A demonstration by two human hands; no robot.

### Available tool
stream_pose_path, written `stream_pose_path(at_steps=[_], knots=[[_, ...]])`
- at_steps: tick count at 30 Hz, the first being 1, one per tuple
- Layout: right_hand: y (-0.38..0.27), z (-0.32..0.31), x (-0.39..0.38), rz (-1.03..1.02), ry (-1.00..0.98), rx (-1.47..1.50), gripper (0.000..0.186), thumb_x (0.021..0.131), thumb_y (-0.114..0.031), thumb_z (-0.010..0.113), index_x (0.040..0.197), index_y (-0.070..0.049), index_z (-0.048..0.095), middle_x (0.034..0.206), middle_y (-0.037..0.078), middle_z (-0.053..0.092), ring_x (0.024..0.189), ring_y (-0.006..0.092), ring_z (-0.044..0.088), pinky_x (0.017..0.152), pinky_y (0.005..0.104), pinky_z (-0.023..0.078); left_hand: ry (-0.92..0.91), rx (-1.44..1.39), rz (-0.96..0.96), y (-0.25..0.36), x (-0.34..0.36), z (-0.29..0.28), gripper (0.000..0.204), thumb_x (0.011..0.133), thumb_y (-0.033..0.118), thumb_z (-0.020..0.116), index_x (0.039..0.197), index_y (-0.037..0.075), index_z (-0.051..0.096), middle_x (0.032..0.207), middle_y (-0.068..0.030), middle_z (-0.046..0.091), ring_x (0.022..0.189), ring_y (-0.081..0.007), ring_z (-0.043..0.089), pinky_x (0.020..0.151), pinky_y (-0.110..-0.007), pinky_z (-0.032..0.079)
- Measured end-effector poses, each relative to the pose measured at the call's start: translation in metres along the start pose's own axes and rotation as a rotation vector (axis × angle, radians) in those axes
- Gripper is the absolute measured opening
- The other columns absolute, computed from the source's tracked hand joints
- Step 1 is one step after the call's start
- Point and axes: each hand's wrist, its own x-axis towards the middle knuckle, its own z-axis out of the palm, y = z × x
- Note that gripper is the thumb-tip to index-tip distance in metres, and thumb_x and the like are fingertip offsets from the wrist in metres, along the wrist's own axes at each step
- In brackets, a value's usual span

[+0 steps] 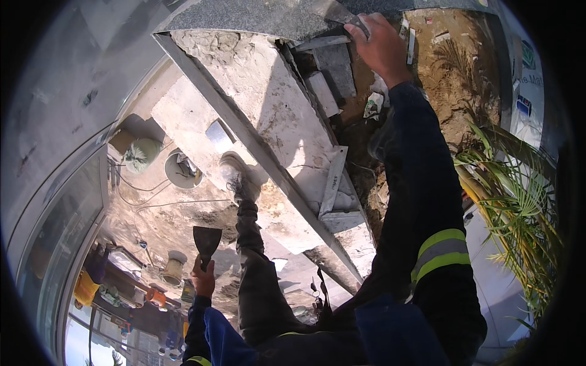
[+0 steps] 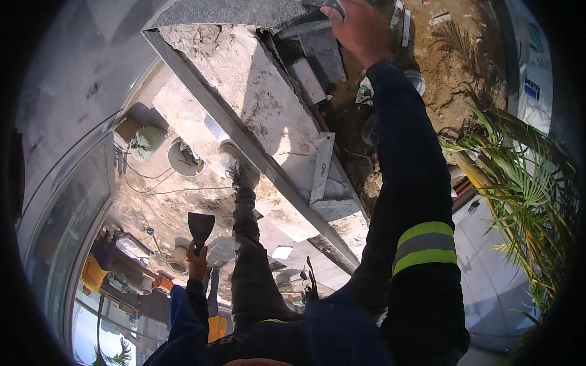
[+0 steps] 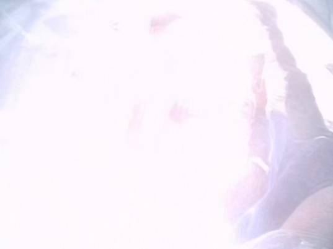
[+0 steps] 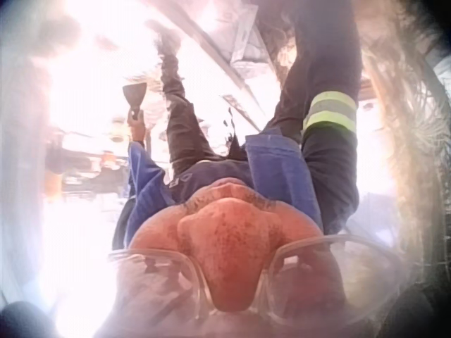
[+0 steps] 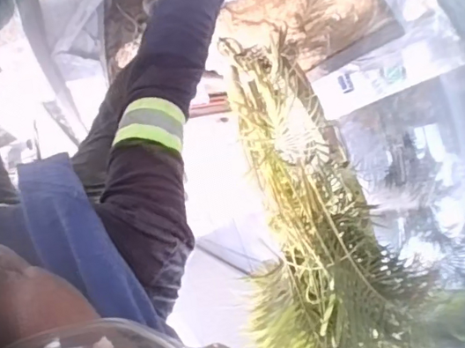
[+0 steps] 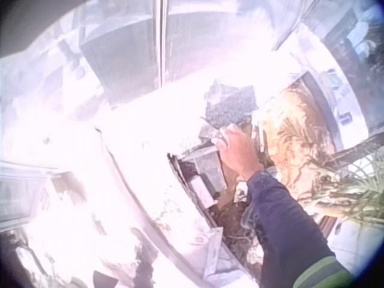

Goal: The person scoops mortar from a bucket and applies it to a stone ledge using a trowel and a smaller hand tool. They smooth the mortar along the edge and joints, occasionally scraping excess material. Other workers are visible in the background.

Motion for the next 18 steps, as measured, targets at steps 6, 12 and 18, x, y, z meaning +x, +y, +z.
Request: stream_pose_path(at_steps=[6, 12, 18], knots=[[-0.010, -0.001, -0.046, 0.009, -0.075, 0.120, 0.045, 0.096, -0.041, 0.068, 0.120, -0.004, 0.069, 0.112, 0.016, 0.067, 0.102, 0.0381, 0.066, 0.087, 0.0449, 0.054, 0.000, 0.000, 0.000, -0.003, 0.008, -0.012, 0.053, 0.092, 0.021, 0.074, 0.136, -0.003, 0.056, 0.099, -0.0203, 0.074, 0.087, -0.0297, 0.072, 0.077, -0.040, 0.054], [-0.014, 0.019, -0.045, 0.072, -0.080, 0.112, 0.043, 0.095, -0.038, 0.070, 0.119, -0.003, 0.070, 0.113, 0.016, 0.068, 0.103, 0.0392, 0.066, 0.087, 0.0459, 0.054, 0.070, -0.002, 0.203, -0.026, 0.013, -0.008, 0.041, 0.095, 0.019, 0.070, 0.129, 0.000, 0.058, 0.071, -0.0098, 0.066, 0.049, -0.0148, 0.058, 0.049, -0.033, 0.045], [-0.022, 0.010, -0.028, 0.212, 0.038, 0.025, 0.046, 0.094, -0.043, 0.070, 0.119, -0.005, 0.071, 0.114, 0.013, 0.068, 0.102, 0.0382, 0.066, 0.085, 0.0462, 0.054, -0.013, 0.020, 0.036, -0.006, 0.014, -0.012, 0.053, 0.093, 0.022, 0.073, 0.135, -0.004, 0.056, 0.097, -0.0217, 0.073, 0.086, -0.0314, 0.071, 0.077, -0.041, 0.054]])
